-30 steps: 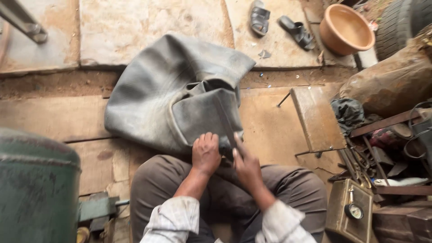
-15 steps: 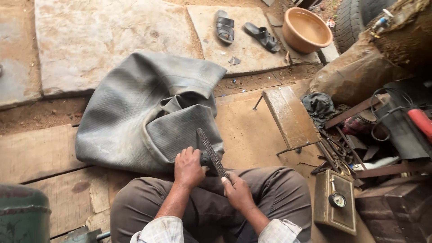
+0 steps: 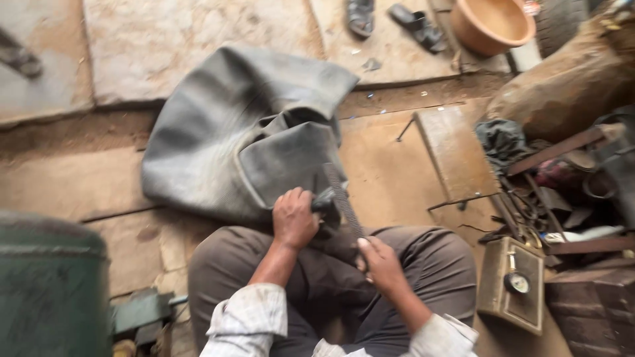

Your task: Filing the surface of a rubber inner tube near the valve to prepare it for patching.

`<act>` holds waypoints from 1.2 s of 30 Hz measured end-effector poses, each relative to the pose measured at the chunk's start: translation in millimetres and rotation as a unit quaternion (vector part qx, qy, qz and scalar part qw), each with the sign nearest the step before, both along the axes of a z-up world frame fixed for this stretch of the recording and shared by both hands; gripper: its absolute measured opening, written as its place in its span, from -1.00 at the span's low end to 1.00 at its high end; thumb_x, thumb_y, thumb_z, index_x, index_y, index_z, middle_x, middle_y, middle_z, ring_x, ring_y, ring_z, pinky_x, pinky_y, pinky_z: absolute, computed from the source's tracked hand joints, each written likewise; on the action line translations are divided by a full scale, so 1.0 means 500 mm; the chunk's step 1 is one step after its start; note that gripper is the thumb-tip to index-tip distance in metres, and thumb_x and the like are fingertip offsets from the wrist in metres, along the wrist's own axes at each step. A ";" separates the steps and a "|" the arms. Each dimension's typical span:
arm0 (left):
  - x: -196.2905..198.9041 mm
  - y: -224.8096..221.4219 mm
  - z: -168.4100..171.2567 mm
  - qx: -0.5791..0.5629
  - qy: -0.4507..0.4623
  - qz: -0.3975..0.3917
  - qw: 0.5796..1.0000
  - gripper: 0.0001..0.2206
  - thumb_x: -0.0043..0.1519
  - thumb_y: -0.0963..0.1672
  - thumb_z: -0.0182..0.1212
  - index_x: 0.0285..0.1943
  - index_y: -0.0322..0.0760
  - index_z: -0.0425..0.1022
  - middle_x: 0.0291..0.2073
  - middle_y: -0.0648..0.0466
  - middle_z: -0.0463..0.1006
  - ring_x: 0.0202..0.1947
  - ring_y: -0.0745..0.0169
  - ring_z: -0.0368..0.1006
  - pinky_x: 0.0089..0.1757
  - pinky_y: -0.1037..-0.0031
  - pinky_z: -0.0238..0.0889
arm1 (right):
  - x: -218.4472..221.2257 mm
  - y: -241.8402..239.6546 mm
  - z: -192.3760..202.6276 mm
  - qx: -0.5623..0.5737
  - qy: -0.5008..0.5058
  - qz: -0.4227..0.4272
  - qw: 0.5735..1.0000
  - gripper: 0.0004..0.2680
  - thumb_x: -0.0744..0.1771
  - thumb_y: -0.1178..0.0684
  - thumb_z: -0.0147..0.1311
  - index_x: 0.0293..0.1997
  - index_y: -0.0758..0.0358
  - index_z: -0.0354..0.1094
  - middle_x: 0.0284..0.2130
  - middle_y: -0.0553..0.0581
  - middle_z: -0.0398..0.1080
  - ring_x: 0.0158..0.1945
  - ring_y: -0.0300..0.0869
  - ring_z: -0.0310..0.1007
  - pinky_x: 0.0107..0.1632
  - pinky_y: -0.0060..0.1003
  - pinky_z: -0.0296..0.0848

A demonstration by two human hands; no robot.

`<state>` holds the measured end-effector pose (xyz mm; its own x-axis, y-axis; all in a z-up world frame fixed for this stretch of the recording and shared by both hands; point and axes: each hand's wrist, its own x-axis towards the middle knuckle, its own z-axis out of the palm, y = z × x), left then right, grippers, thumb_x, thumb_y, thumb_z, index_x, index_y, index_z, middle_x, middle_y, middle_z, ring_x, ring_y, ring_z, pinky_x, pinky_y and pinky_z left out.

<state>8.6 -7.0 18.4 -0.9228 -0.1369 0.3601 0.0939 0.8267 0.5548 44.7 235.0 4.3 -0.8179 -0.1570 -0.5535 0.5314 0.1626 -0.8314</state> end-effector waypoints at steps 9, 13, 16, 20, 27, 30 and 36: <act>-0.010 0.007 -0.017 0.052 0.038 0.008 0.998 -0.73 -0.14 -0.21 0.35 -0.27 -0.29 0.47 -0.34 0.01 0.46 -0.23 -0.04 0.44 -0.16 0.16 0.27 | 0.085 0.032 0.014 0.065 0.006 0.057 0.996 -0.80 0.41 -0.05 -0.10 -0.24 0.22 0.40 -0.71 -0.01 0.25 -0.73 -0.32 0.05 -0.63 -0.39 0.06; -0.014 0.012 -0.031 0.036 0.021 0.026 0.999 -0.80 -0.11 -0.24 0.28 -0.32 -0.30 0.43 -0.37 0.01 0.43 -0.26 -0.03 0.43 -0.18 0.17 0.28 | 0.025 -0.058 0.034 0.138 0.164 0.079 0.974 -0.76 0.42 -0.04 -0.05 -0.37 0.28 0.30 -0.70 0.03 0.22 -0.63 -0.28 0.19 -0.53 -0.30 0.21; -0.015 0.016 -0.031 0.019 0.036 0.023 0.999 -0.82 -0.09 -0.24 0.26 -0.35 -0.30 0.40 -0.37 -0.01 0.41 -0.26 -0.04 0.42 -0.19 0.17 0.27 | -0.055 -0.135 0.072 0.187 0.196 0.097 0.958 -0.75 0.41 -0.07 -0.05 -0.37 0.28 0.30 -0.70 0.10 0.26 -0.61 -0.19 0.28 -0.47 -0.21 0.29; -0.004 0.011 -0.020 -0.003 0.017 0.013 1.000 -0.83 -0.10 -0.25 0.25 -0.36 -0.31 0.39 -0.38 -0.01 0.41 -0.28 -0.03 0.42 -0.20 0.18 0.27 | -0.103 -0.175 0.077 0.210 0.221 0.085 0.948 -0.77 0.41 -0.07 -0.06 -0.30 0.26 0.37 -0.65 0.10 0.37 -0.57 -0.18 0.38 -0.40 -0.19 0.37; -0.014 0.012 -0.019 0.059 0.037 0.029 0.997 -0.79 -0.13 -0.27 0.23 -0.31 -0.30 0.43 -0.39 0.01 0.43 -0.29 -0.02 0.42 -0.21 0.18 0.27 | 0.062 0.020 0.032 0.173 0.150 0.080 0.970 -0.73 0.43 -0.03 -0.01 -0.39 0.37 0.29 -0.65 0.13 0.21 -0.58 -0.17 0.18 -0.46 -0.17 0.22; -0.018 0.013 -0.024 0.058 0.033 0.037 0.997 -0.79 -0.12 -0.29 0.18 -0.30 -0.31 0.43 -0.40 0.01 0.43 -0.31 0.00 0.42 -0.21 0.18 0.27 | 0.070 0.001 0.050 0.176 0.095 0.074 0.977 -0.78 0.41 -0.03 -0.02 -0.34 0.28 0.39 -0.67 0.15 0.22 -0.57 -0.17 0.15 -0.44 -0.16 0.21; -0.015 0.017 -0.023 0.038 0.050 0.050 0.997 -0.87 -0.07 -0.27 0.16 -0.36 -0.33 0.39 -0.40 -0.04 0.41 -0.30 -0.08 0.40 -0.21 0.15 0.26 | -0.086 -0.151 0.052 0.237 0.283 0.114 0.922 -0.74 0.41 -0.07 -0.05 -0.35 0.33 0.32 -0.59 0.28 0.35 -0.51 0.06 0.36 -0.36 -0.07 0.33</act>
